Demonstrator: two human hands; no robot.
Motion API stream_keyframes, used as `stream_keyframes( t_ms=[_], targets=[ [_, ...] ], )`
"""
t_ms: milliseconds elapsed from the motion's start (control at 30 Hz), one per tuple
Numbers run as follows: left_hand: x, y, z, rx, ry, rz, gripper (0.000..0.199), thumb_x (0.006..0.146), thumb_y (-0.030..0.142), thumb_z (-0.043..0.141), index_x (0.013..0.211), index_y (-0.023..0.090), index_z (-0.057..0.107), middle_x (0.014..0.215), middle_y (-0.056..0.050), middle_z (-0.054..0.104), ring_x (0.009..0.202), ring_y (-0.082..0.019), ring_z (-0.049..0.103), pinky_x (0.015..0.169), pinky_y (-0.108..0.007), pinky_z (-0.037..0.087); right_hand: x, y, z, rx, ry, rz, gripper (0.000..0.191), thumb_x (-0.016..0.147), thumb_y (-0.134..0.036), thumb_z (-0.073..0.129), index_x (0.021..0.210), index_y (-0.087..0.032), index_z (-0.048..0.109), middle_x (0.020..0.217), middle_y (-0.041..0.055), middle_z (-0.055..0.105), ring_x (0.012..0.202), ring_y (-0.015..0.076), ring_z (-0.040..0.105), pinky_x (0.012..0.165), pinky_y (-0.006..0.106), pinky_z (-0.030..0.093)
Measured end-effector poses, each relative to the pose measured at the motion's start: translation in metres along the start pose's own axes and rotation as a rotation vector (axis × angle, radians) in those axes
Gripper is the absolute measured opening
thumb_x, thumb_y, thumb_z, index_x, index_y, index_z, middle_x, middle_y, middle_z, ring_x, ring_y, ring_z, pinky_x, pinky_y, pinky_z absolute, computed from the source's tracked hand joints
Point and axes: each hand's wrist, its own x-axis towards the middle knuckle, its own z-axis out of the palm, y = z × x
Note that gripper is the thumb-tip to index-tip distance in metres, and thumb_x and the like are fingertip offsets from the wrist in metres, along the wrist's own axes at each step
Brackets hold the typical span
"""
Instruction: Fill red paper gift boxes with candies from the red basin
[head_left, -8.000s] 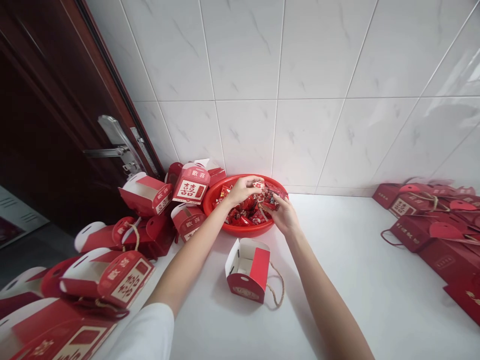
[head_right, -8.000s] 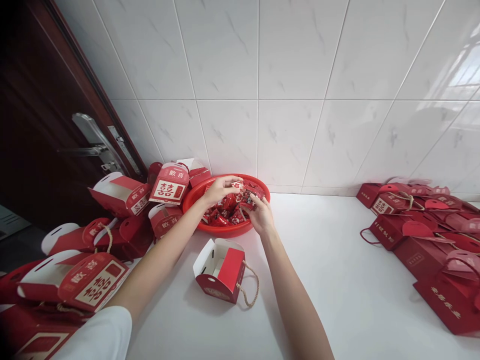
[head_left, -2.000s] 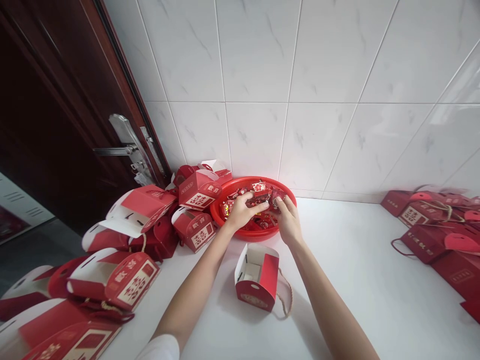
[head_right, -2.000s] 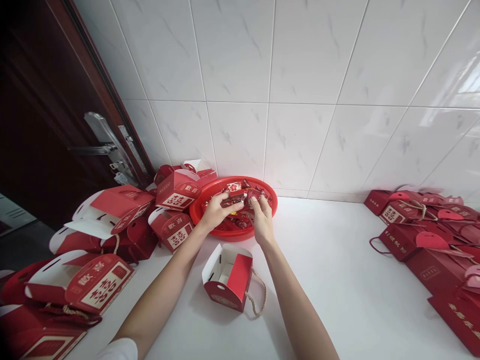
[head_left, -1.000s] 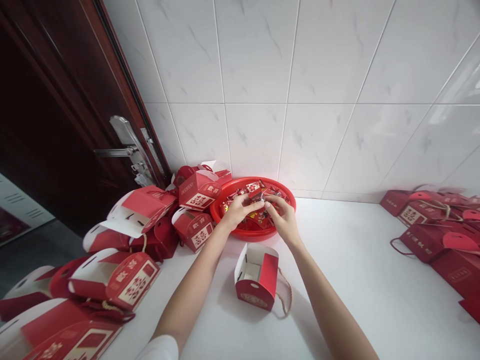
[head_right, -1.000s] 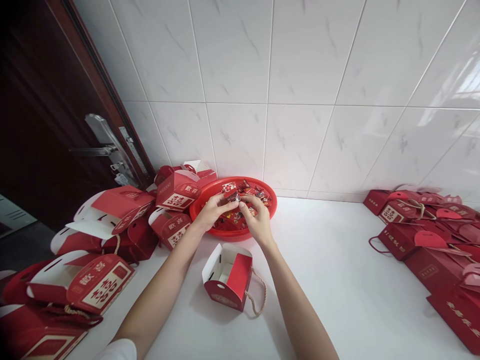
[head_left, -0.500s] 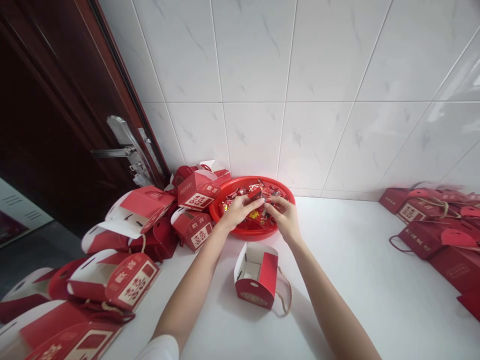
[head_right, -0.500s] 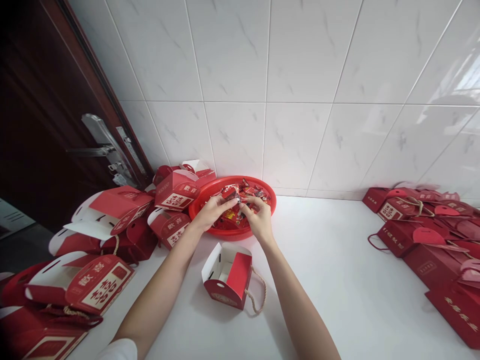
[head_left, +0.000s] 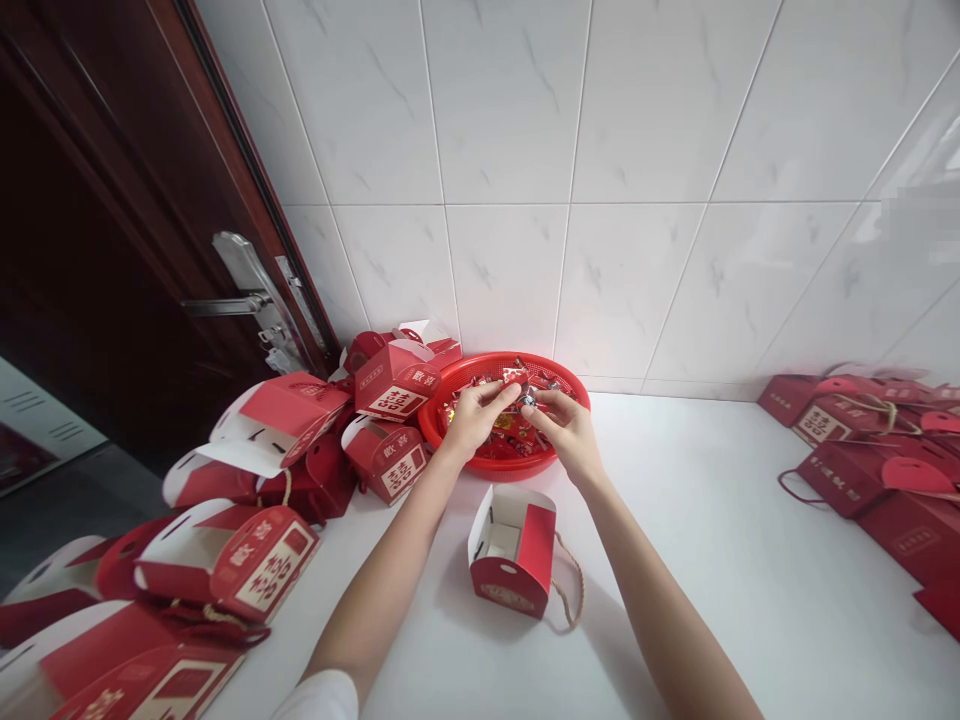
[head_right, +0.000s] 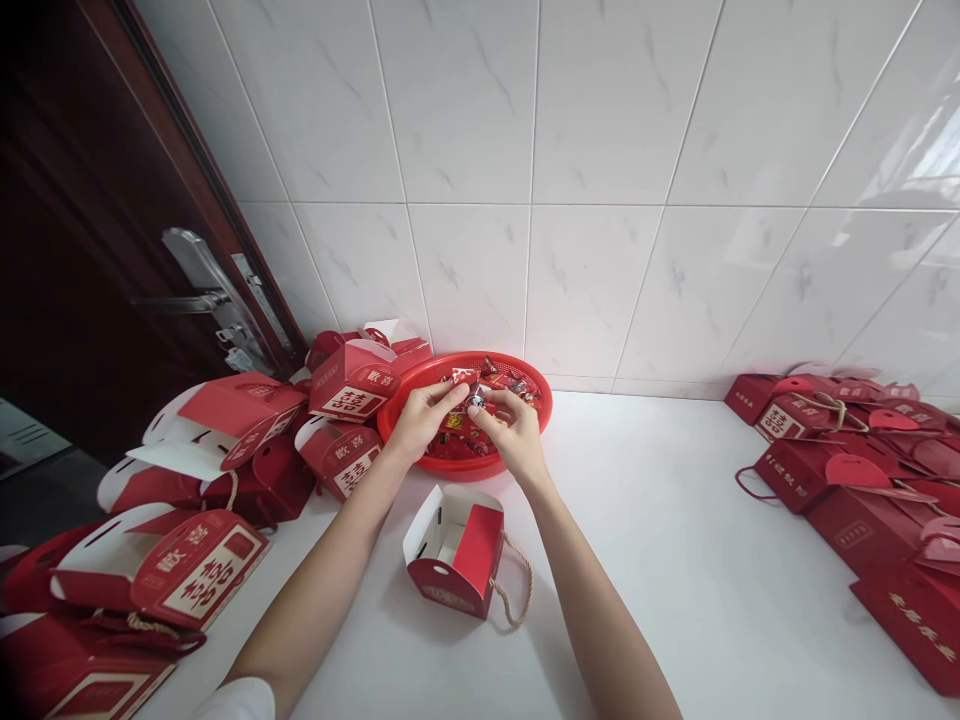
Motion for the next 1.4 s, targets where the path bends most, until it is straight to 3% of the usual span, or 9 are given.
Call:
stream_keyframes(
  t_ms=[200,400,667,833,1000,1100,1233,1400],
  targets=[
    [-0.002,0.002,0.003,0.026,0.023,0.037,0.046,0.068,0.061,0.080,0.083,0.018,0.080,0.079,-0.003,0.076,0.088,-0.025,0.068,0.079,-0.033,0.052,0.000,0.002,0.000,-0.006,-0.011,-0.013,0.045,0.070,-0.053,0.080,0.099,-0.020,0.075,0.106,0.0095,0.075,0.104,0.0282,0.068,0.092,0.043,0.055],
    [-0.001,0.001,-0.003,-0.045,0.050,-0.033,0.048,0.074,0.068,0.071,0.071,0.020,0.077,0.066,-0.002,0.072,0.082,-0.026,0.068,0.075,-0.034,0.053,-0.004,-0.007,0.003,0.087,-0.011,0.043,0.042,0.069,-0.055,0.082,0.092,-0.020,0.076,0.099,0.0074,0.076,0.093,0.0270,0.070,0.083,0.040,0.058],
    [-0.004,0.007,-0.002,-0.012,0.013,0.050,0.039,0.073,0.058,0.075,0.073,0.019,0.076,0.076,-0.001,0.074,0.081,-0.022,0.065,0.078,-0.031,0.050,-0.006,-0.014,0.003,0.144,-0.009,0.070,0.041,0.067,-0.053,0.083,0.090,-0.020,0.076,0.095,0.0058,0.076,0.084,0.0243,0.070,0.078,0.037,0.057],
    [-0.005,0.011,-0.002,-0.046,0.005,0.014,0.039,0.075,0.056,0.072,0.079,0.018,0.078,0.080,-0.003,0.075,0.089,-0.026,0.067,0.083,-0.035,0.051,-0.006,-0.016,0.001,0.107,-0.019,0.042,0.036,0.067,-0.051,0.083,0.086,-0.021,0.074,0.090,0.0044,0.076,0.082,0.0231,0.069,0.075,0.035,0.057],
    [-0.009,0.018,-0.003,0.084,-0.067,0.060,0.036,0.075,0.053,0.075,0.084,0.018,0.080,0.082,-0.004,0.075,0.087,-0.025,0.066,0.082,-0.034,0.050,-0.007,-0.019,-0.002,0.063,-0.055,0.020,0.038,0.068,-0.050,0.083,0.090,-0.021,0.072,0.090,0.0052,0.075,0.083,0.0237,0.070,0.077,0.036,0.057],
    [-0.012,0.022,-0.001,0.147,-0.034,0.115,0.034,0.078,0.051,0.073,0.079,0.018,0.079,0.075,-0.002,0.071,0.079,-0.022,0.063,0.076,-0.031,0.049,-0.007,-0.018,-0.001,0.040,-0.044,0.014,0.042,0.070,-0.053,0.081,0.095,-0.021,0.071,0.092,0.0057,0.074,0.081,0.0232,0.069,0.076,0.036,0.058],
    [-0.014,0.025,0.003,0.152,0.040,0.192,0.031,0.080,0.047,0.072,0.073,0.017,0.077,0.073,-0.002,0.069,0.076,-0.019,0.060,0.074,-0.030,0.048,-0.007,-0.018,0.000,0.043,-0.057,-0.035,0.043,0.071,-0.053,0.081,0.101,-0.023,0.072,0.109,0.0066,0.072,0.093,0.0247,0.069,0.080,0.037,0.059],
    [-0.016,0.027,0.004,0.025,0.001,0.148,0.027,0.077,0.045,0.076,0.080,0.018,0.079,0.082,-0.003,0.072,0.083,-0.021,0.064,0.079,-0.031,0.050,-0.009,-0.020,-0.002,0.002,-0.028,-0.134,0.035,0.077,-0.048,0.078,0.102,-0.025,0.073,0.115,0.0080,0.071,0.111,0.0296,0.065,0.091,0.043,0.056]
  ],
)
